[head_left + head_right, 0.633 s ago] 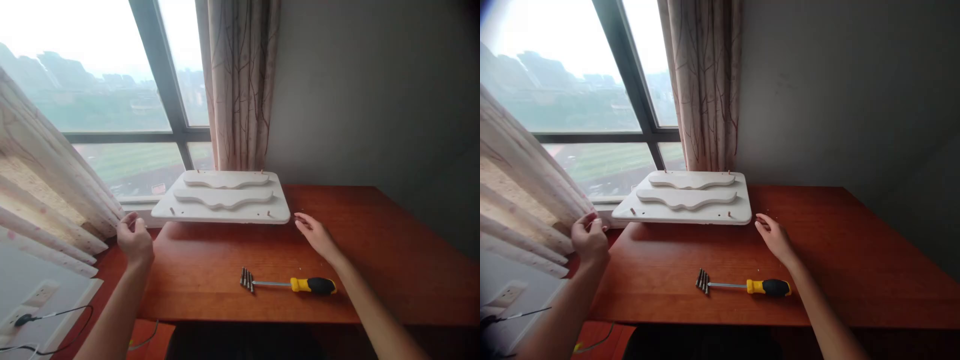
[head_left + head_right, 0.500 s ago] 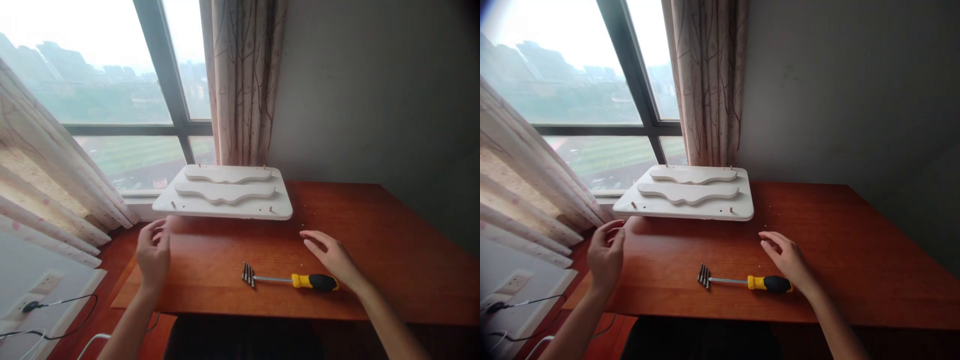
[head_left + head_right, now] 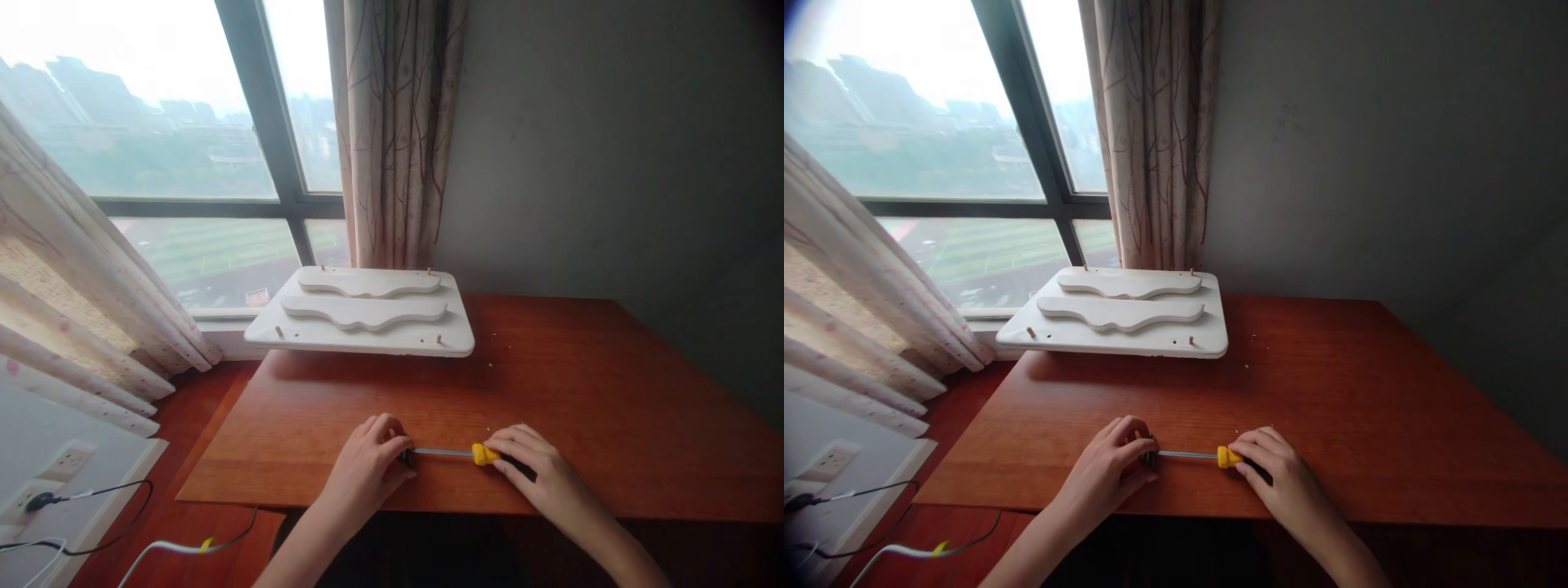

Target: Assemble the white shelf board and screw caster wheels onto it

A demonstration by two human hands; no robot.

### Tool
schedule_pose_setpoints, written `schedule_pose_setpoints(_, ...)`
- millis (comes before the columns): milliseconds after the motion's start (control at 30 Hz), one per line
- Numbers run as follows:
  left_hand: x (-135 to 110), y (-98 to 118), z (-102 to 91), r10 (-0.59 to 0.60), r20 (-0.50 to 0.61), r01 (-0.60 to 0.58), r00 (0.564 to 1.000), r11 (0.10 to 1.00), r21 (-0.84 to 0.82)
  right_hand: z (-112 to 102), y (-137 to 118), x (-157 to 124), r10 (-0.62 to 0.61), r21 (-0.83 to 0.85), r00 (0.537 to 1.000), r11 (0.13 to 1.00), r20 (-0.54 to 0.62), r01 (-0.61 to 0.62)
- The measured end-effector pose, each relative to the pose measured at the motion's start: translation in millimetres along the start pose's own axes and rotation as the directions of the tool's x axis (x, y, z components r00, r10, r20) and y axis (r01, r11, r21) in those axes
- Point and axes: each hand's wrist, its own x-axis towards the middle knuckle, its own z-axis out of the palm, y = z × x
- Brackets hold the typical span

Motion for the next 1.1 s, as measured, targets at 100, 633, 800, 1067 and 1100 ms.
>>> schedule_pose_setpoints(100,0,1,3.0,-0.007,0.009,0.007,1.000,1.000,0.002,-1,1,0,-0.005,0.014,1.000,1.000,0.017,0.005)
schedule_pose_setpoints(633,-5,-11,-13.5,0.001,0.032,0.000,0.999,0.999,-0.037,4,-2,5,-0.035,0.011,0.999,0.999,0.008,0.035)
schedule_pose_setpoints(800,-7,-9,-13.8,-0.015,0.002,0.015,1.000,0.996,-0.089,5,-2,8,-0.059,-0.001,0.998,0.998,0.013,0.059)
schedule_pose_setpoints(1067,-11,-9,-11.9,-0.021,-0.013,0.020,1.000,0.995,-0.099,6,0,7,-0.057,0.005,0.998,0.998,0.027,0.057)
schedule_pose_setpoints(1100,-11,-9,-11.6,-0.016,-0.013,0.015,1.000,0.996,-0.086,6,-1,7,-0.058,0.007,0.998,0.998,0.027,0.058)
